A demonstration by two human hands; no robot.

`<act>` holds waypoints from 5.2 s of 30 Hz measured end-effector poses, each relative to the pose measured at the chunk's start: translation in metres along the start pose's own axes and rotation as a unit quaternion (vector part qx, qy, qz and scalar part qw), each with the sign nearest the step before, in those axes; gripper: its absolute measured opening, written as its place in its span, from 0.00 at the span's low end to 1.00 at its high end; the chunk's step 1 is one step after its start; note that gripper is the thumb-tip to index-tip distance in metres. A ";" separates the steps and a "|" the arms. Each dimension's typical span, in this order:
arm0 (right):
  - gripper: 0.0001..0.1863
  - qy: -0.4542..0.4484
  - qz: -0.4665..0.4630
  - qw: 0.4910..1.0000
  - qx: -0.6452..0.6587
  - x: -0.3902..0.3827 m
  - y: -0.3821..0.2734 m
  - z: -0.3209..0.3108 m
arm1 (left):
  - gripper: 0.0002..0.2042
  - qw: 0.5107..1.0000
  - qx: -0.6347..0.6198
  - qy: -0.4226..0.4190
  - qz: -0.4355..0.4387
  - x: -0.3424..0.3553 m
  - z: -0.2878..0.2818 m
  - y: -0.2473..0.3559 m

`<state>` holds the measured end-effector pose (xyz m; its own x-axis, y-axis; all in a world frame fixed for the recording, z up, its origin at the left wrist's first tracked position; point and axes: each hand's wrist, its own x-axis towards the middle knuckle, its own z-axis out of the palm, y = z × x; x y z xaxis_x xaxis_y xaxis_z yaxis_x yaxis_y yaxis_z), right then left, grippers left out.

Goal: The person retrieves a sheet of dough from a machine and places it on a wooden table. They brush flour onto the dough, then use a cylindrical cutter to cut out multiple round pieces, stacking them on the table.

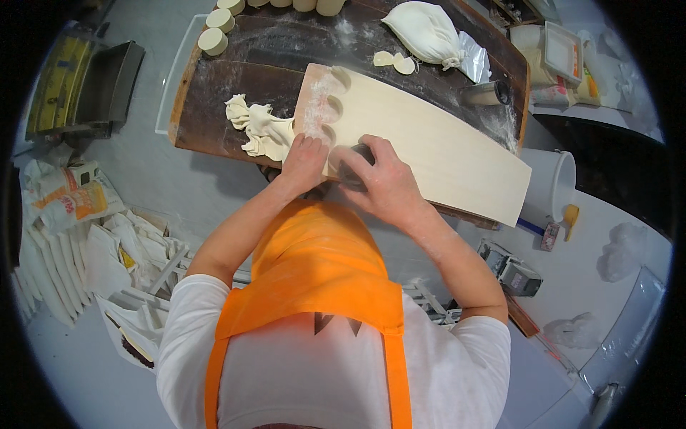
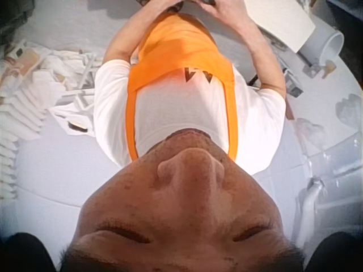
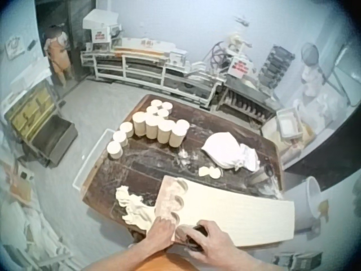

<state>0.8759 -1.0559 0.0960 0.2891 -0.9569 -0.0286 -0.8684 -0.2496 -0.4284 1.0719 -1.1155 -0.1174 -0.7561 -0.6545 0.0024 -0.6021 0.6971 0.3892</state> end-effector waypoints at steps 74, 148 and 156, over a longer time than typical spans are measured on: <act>0.16 0.036 0.480 0.562 0.673 -0.036 0.027 0.251 | 0.13 0.937 -0.053 -0.340 0.066 0.015 -0.037 -0.006; 0.36 0.072 0.049 0.996 0.020 0.002 0.012 0.058 | 0.14 0.589 -0.622 -0.034 -0.515 -0.063 0.029 -0.033; 0.29 0.098 0.063 0.989 0.089 0.014 0.000 0.069 | 0.21 0.413 -0.694 0.029 -0.589 -0.055 0.034 -0.012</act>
<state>0.9079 -1.0588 0.0331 0.0851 -0.9935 0.0762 -0.8028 -0.1136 -0.5853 1.1120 -1.0777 -0.1530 -0.1162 -0.3350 -0.9350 0.2137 -0.9278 0.3059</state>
